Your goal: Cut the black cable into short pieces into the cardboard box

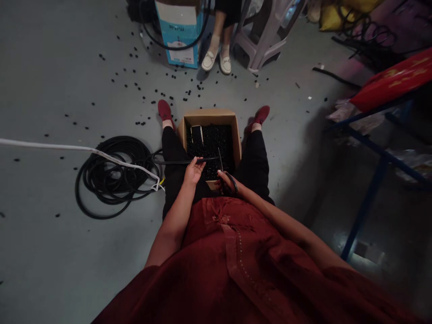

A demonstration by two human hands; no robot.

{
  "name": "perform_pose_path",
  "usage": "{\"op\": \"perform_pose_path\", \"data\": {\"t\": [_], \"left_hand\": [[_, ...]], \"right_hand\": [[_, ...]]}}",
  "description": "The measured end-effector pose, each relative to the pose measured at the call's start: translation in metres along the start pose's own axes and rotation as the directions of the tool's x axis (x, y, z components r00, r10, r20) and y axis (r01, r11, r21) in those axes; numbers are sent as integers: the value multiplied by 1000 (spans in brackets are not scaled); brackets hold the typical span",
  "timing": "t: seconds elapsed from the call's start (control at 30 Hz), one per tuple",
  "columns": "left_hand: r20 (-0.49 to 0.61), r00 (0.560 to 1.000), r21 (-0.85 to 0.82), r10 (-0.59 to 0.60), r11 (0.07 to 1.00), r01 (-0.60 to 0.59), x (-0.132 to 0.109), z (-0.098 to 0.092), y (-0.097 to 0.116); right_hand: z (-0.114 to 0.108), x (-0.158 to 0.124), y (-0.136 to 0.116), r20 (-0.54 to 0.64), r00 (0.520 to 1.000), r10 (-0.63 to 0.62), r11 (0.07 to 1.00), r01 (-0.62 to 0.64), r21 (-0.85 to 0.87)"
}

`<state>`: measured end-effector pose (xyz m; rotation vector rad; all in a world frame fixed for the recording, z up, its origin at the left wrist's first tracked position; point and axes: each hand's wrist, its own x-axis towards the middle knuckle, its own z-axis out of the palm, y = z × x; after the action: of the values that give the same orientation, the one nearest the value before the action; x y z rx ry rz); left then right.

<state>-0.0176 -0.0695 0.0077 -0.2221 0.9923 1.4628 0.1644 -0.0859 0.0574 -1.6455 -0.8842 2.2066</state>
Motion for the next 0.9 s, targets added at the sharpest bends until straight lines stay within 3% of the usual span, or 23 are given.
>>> {"op": "perform_pose_path", "data": {"t": [0.67, 0.9], "left_hand": [[56, 998, 23, -8, 1000, 7, 8, -9, -7], [68, 998, 44, -2, 999, -1, 12, -13, -11]], "right_hand": [[-10, 16, 13, -40, 993, -109, 991, 105, -81], [-9, 15, 12, -64, 994, -87, 994, 82, -79]]}}
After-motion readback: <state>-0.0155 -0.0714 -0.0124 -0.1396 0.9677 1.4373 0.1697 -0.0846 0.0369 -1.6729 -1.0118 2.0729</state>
